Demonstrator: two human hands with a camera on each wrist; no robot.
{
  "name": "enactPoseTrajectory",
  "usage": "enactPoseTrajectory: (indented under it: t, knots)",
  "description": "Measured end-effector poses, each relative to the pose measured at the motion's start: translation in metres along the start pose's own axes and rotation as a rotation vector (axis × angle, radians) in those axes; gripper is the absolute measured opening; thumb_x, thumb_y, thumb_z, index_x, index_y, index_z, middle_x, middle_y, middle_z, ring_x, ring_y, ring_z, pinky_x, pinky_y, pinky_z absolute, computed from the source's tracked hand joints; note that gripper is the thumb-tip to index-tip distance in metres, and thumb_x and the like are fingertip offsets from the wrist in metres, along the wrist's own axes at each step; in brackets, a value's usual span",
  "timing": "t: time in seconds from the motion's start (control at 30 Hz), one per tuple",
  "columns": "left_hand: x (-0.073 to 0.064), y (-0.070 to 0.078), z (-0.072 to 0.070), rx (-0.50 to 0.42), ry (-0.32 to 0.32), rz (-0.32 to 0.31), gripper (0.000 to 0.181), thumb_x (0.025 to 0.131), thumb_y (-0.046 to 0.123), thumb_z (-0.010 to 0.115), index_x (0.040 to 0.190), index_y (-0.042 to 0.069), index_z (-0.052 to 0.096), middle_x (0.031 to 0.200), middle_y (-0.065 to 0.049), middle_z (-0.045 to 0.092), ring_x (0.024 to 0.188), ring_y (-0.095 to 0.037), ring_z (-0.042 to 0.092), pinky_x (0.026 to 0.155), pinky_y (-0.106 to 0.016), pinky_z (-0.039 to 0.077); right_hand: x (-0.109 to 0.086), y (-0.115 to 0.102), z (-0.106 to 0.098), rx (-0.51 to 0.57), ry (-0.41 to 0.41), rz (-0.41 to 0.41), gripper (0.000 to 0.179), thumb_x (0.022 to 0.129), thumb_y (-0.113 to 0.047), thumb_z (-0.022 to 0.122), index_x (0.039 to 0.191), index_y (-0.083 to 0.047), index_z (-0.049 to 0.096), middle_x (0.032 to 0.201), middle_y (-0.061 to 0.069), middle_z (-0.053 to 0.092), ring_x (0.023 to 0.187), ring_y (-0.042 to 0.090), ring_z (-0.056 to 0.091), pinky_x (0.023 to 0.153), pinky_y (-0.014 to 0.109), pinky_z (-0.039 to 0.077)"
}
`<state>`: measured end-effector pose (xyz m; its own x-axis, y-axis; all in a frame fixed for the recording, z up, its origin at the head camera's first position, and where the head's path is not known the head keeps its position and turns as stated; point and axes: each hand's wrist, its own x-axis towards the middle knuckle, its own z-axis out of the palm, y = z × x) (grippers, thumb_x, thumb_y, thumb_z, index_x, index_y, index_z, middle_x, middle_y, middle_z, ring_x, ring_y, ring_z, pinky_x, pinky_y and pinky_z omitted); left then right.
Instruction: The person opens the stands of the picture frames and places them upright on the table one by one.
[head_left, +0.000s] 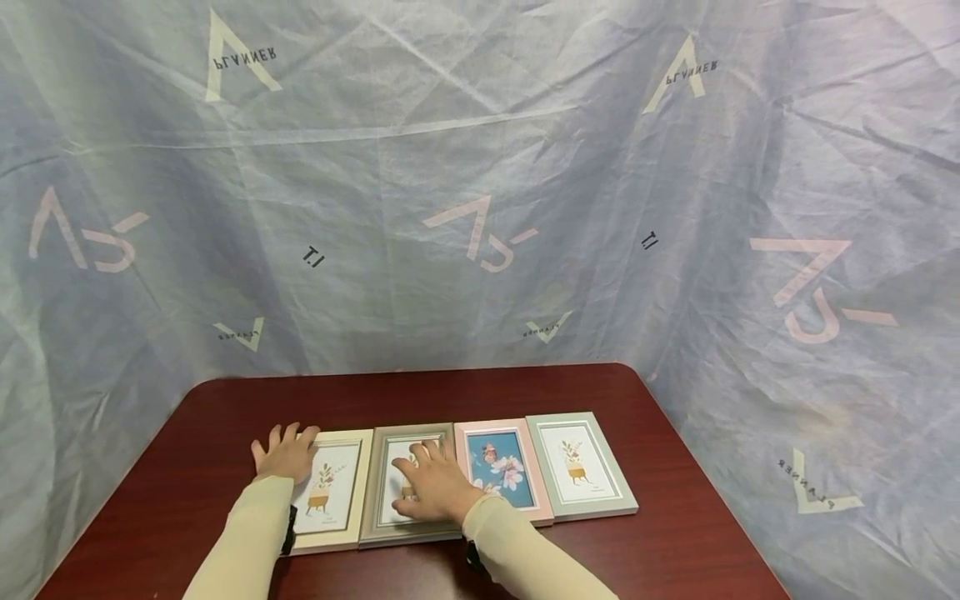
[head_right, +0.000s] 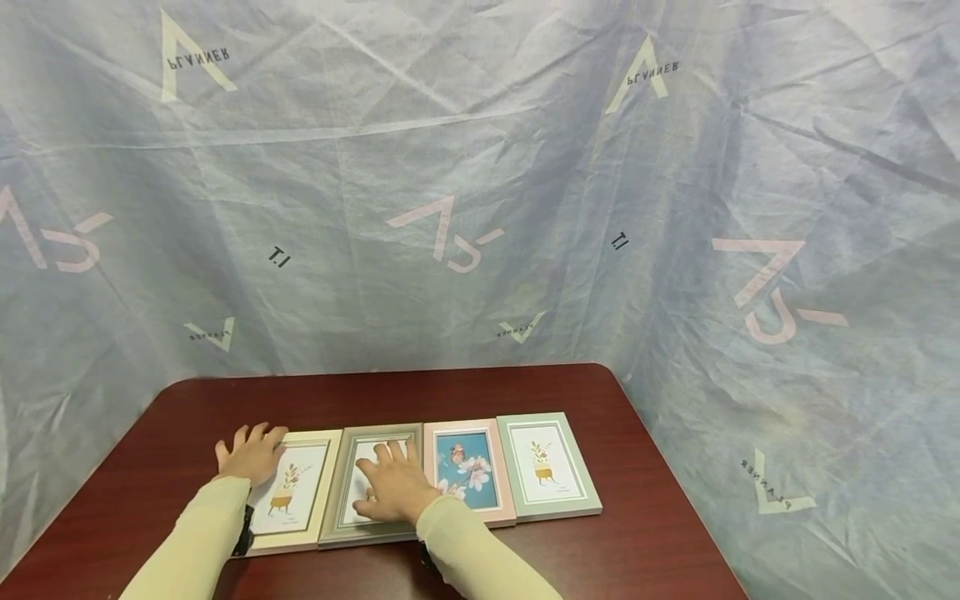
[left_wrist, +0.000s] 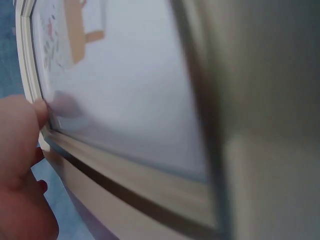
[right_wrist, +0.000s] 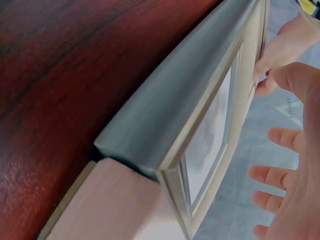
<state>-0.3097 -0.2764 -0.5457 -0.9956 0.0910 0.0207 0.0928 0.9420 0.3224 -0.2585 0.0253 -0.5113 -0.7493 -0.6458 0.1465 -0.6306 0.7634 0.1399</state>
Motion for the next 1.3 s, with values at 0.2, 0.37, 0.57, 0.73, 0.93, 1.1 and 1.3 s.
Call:
enactPoseTrajectory:
  t: [0.2, 0.37, 0.57, 0.73, 0.93, 1.1, 1.3]
  knots:
    - [-0.002, 0.002, -0.004, 0.022, 0.021, 0.008, 0.030, 0.104, 0.013, 0.049, 0.133, 0.005, 0.049, 0.141, -0.035, 0.033, 0.133, -0.060, 0.017, 0.096, -0.079, 0.009, -0.001, 0.000, 0.003, -0.012, -0.005, 0.003, 0.060, 0.090, -0.061, 0.056, 0.141, -0.030, 0.051, 0.137, 0.004, 0.050, 0.132, 0.025, 0.041, 0.109, 0.055, 0.031]
    - [-0.002, 0.002, -0.004, 0.030, 0.025, 0.010, 0.031, 0.103, 0.014, 0.051, 0.133, 0.005, 0.049, 0.142, -0.034, 0.033, 0.133, -0.059, 0.016, 0.097, -0.079, 0.009, -0.001, 0.000, 0.003, 0.004, -0.003, 0.013, 0.060, 0.091, -0.061, 0.056, 0.141, -0.029, 0.051, 0.138, 0.004, 0.049, 0.132, 0.024, 0.041, 0.109, 0.053, 0.031]
    - [-0.001, 0.002, -0.004, 0.056, 0.048, 0.035, 0.029, 0.102, 0.014, 0.054, 0.131, 0.006, 0.051, 0.140, -0.033, 0.036, 0.133, -0.059, 0.019, 0.097, -0.079, 0.010, -0.001, 0.003, 0.000, 0.009, -0.011, 0.019, 0.061, 0.092, -0.060, 0.055, 0.143, -0.029, 0.049, 0.141, 0.005, 0.048, 0.132, 0.025, 0.041, 0.109, 0.053, 0.031]
    - [0.002, 0.000, -0.002, 0.112, 0.100, 0.055, 0.025, 0.101, 0.015, 0.057, 0.125, 0.007, 0.054, 0.136, -0.028, 0.044, 0.133, -0.056, 0.026, 0.097, -0.079, 0.014, -0.001, 0.007, -0.003, 0.004, -0.007, 0.012, 0.061, 0.092, -0.060, 0.055, 0.144, -0.027, 0.049, 0.141, 0.007, 0.048, 0.133, 0.028, 0.042, 0.110, 0.055, 0.029]
    - [0.000, 0.000, -0.008, 0.173, 0.143, 0.095, 0.026, 0.100, 0.017, 0.058, 0.124, 0.007, 0.055, 0.132, -0.023, 0.051, 0.133, -0.052, 0.030, 0.098, -0.077, 0.017, -0.003, 0.012, -0.010, 0.007, 0.000, 0.025, 0.061, 0.093, -0.060, 0.054, 0.144, -0.027, 0.049, 0.142, 0.007, 0.047, 0.133, 0.027, 0.041, 0.109, 0.053, 0.030]
    - [-0.003, 0.003, -0.019, 0.207, 0.205, 0.180, 0.026, 0.098, 0.015, 0.061, 0.122, 0.006, 0.058, 0.127, -0.021, 0.057, 0.131, -0.050, 0.035, 0.097, -0.075, 0.020, -0.004, 0.018, -0.014, 0.039, -0.014, 0.047, 0.063, 0.094, -0.060, 0.053, 0.147, -0.026, 0.046, 0.144, 0.008, 0.045, 0.136, 0.028, 0.038, 0.110, 0.053, 0.027]
    - [-0.008, 0.006, -0.030, 0.206, 0.228, 0.258, 0.021, 0.099, 0.015, 0.060, 0.119, 0.007, 0.057, 0.122, -0.019, 0.061, 0.129, -0.049, 0.038, 0.096, -0.075, 0.021, -0.006, 0.026, -0.019, 0.039, -0.001, 0.065, 0.062, 0.094, -0.059, 0.054, 0.146, -0.026, 0.047, 0.144, 0.006, 0.045, 0.135, 0.027, 0.037, 0.110, 0.051, 0.026]
